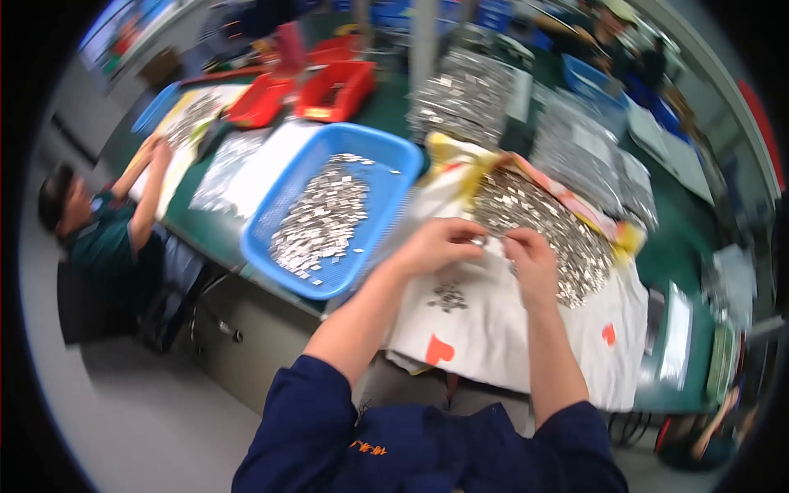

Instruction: Sorting small metal hardware components on a workbench in a manufacturing environment.

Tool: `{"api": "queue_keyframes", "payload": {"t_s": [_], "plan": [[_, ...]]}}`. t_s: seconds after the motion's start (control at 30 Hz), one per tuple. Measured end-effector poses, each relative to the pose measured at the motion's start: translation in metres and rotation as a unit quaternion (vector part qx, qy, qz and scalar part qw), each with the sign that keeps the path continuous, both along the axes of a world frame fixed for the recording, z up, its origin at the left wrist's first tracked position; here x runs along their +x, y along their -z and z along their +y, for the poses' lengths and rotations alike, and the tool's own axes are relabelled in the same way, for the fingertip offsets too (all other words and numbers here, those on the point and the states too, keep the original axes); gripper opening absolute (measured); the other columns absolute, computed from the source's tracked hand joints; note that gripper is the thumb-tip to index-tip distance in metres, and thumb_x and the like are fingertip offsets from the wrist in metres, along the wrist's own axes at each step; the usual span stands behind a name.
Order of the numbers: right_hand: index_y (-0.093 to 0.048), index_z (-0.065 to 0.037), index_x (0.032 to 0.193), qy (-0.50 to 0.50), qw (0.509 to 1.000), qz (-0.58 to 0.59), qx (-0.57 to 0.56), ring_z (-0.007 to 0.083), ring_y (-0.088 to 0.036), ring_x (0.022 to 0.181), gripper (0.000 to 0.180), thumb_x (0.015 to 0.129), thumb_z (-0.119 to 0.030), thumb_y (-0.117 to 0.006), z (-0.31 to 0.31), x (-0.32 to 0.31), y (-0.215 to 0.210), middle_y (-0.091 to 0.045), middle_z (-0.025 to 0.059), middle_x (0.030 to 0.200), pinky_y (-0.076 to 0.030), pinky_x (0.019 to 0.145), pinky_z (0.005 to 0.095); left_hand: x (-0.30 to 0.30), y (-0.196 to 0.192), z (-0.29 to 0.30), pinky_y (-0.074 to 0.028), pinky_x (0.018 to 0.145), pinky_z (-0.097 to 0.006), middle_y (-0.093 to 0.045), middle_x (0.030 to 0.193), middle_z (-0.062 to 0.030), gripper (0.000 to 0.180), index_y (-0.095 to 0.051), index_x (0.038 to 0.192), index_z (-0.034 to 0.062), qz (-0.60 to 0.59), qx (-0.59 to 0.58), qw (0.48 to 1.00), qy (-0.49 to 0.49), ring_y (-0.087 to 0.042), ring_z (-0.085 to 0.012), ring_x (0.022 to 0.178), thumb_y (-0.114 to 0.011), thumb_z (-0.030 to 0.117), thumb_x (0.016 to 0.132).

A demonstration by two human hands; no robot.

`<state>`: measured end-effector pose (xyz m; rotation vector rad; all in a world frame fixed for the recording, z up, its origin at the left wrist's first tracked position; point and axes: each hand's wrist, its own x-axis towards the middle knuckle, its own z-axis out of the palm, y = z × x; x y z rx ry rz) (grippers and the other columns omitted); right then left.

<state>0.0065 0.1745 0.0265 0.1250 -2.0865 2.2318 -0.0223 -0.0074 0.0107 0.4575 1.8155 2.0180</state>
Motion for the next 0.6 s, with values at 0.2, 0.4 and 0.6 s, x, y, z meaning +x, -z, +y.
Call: {"api": "queue_keyframes", "payload": {"t_s": [0.2, 0.4, 0.6], "plan": [[-0.06, 0.0, 0.088, 0.015, 0.999, -0.043, -0.003, 0.0054, -0.052, 0.072, 0.01, 0.079, -0.002, -0.059, 0.015, 0.001, 0.018, -0.06, 0.0006, 0.081, -0.042, 0.065, 0.0184, -0.011, 0.005, 0.007, -0.046, 0.075, -0.022, -0.06, 0.096, -0.0047, 0.036, -0.055, 0.107, -0.001, -0.097, 0.016, 0.992, 0.081, -0.056, -0.009, 0.086, -0.062, -0.004, 0.072], [-0.06, -0.001, 0.086, -0.018, 0.994, -0.038, 0.102, 0.0062, -0.052, 0.072, 0.009, 0.077, 0.0, -0.06, 0.015, 0.009, 0.012, -0.059, 0.0004, 0.08, -0.041, 0.065, 0.0183, -0.01, 0.006, 0.013, -0.047, 0.076, -0.022, -0.059, 0.098, -0.0061, 0.037, -0.054, 0.108, -0.0024, -0.099, 0.024, 0.993, 0.055, -0.057, -0.0106, 0.086, -0.062, -0.007, 0.071], [-0.061, -0.002, 0.083, 0.005, 0.987, 0.011, 0.157, 0.0068, -0.053, 0.068, 0.009, 0.074, 0.0, -0.062, 0.006, 0.013, 0.017, -0.059, 0.0007, 0.076, -0.042, 0.06, 0.0207, -0.004, 0.002, 0.013, -0.046, 0.073, -0.02, -0.061, 0.092, -0.0039, 0.037, -0.054, 0.109, -0.0023, -0.07, -0.004, 0.996, 0.06, -0.057, -0.0078, 0.082, -0.065, 0.001, 0.073]]}}
